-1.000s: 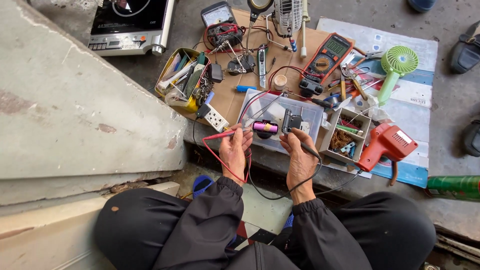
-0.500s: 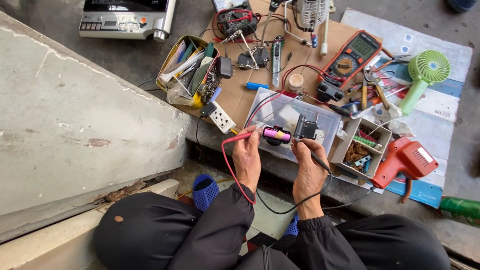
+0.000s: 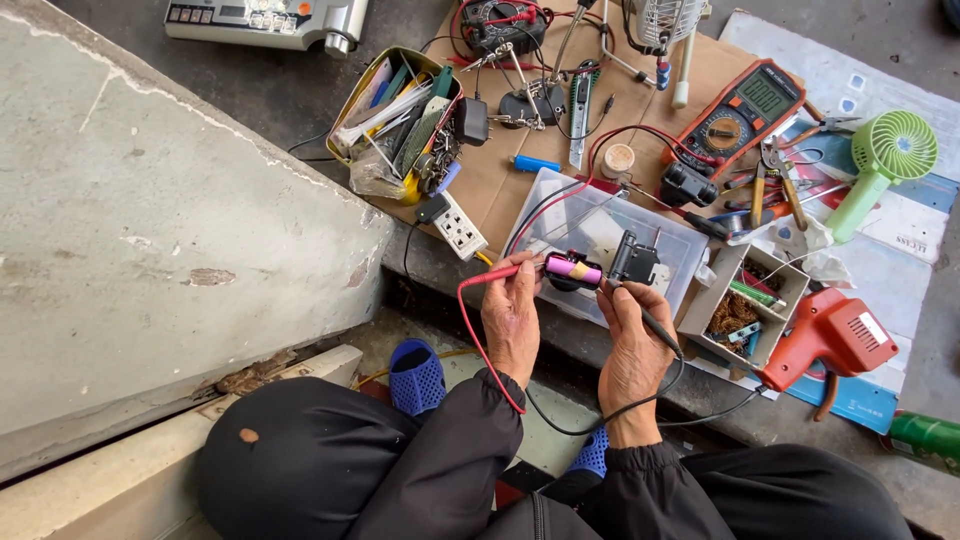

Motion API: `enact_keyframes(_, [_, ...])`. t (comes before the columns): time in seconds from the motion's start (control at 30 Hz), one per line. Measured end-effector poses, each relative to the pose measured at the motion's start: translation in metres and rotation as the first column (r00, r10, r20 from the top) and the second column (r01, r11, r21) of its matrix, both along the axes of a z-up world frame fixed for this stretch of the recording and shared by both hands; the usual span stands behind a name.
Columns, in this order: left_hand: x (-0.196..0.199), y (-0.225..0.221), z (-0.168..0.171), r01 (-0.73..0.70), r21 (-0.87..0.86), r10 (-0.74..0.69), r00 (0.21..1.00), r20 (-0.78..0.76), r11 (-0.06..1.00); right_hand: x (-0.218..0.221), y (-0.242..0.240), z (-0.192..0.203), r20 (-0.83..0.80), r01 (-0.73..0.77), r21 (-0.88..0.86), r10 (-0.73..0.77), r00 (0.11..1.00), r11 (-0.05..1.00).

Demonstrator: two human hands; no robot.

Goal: Using a digital multimeter to measure the voltage of a battery and inspecting electronic components.

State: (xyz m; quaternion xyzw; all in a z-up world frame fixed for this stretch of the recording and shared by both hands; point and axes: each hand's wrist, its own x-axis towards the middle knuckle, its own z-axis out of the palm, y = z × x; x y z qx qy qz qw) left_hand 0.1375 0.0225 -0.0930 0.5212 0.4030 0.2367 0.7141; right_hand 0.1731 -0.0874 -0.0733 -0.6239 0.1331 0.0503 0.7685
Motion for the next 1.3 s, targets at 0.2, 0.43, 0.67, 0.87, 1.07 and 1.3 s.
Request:
enact_keyframes(0.2, [0.001, 0.001, 0.004, -0.011, -0.040, 0.011, 1.000, 0.002, 0.999, 0.000, -0.003, -0.003, -0.007, -0.018, 0.008, 0.018, 1.000, 1.000])
enact_keyframes(0.43, [0.002, 0.003, 0.003, -0.009, -0.066, 0.009, 1.000, -0.006, 0.998, 0.001, -0.003, -0.002, -0.024, -0.015, 0.007, 0.015, 1.000, 1.000])
enact_keyframes(0.67, [0.001, 0.004, 0.001, -0.005, -0.059, 0.004, 1.000, -0.015, 0.998, 0.001, -0.003, -0.006, -0.020, -0.031, 0.006, 0.031, 0.999, 1.000])
enact_keyframes(0.87, [0.002, 0.003, 0.005, 0.009, -0.034, -0.010, 1.000, -0.028, 0.999, 0.002, 0.007, 0.010, -0.079, 0.082, 0.040, -0.078, 0.994, 0.996])
enact_keyframes(1.07, [0.000, 0.004, -0.005, 0.052, -0.029, -0.053, 0.997, -0.052, 0.998, 0.004, 0.012, 0.014, -0.106, 0.167, 0.070, -0.160, 0.981, 0.983])
enact_keyframes(1.3, [0.000, 0.005, -0.008, 0.038, -0.023, -0.039, 0.998, -0.055, 0.999, 0.006, 0.004, 0.007, -0.127, 0.154, 0.123, -0.138, 0.982, 0.980])
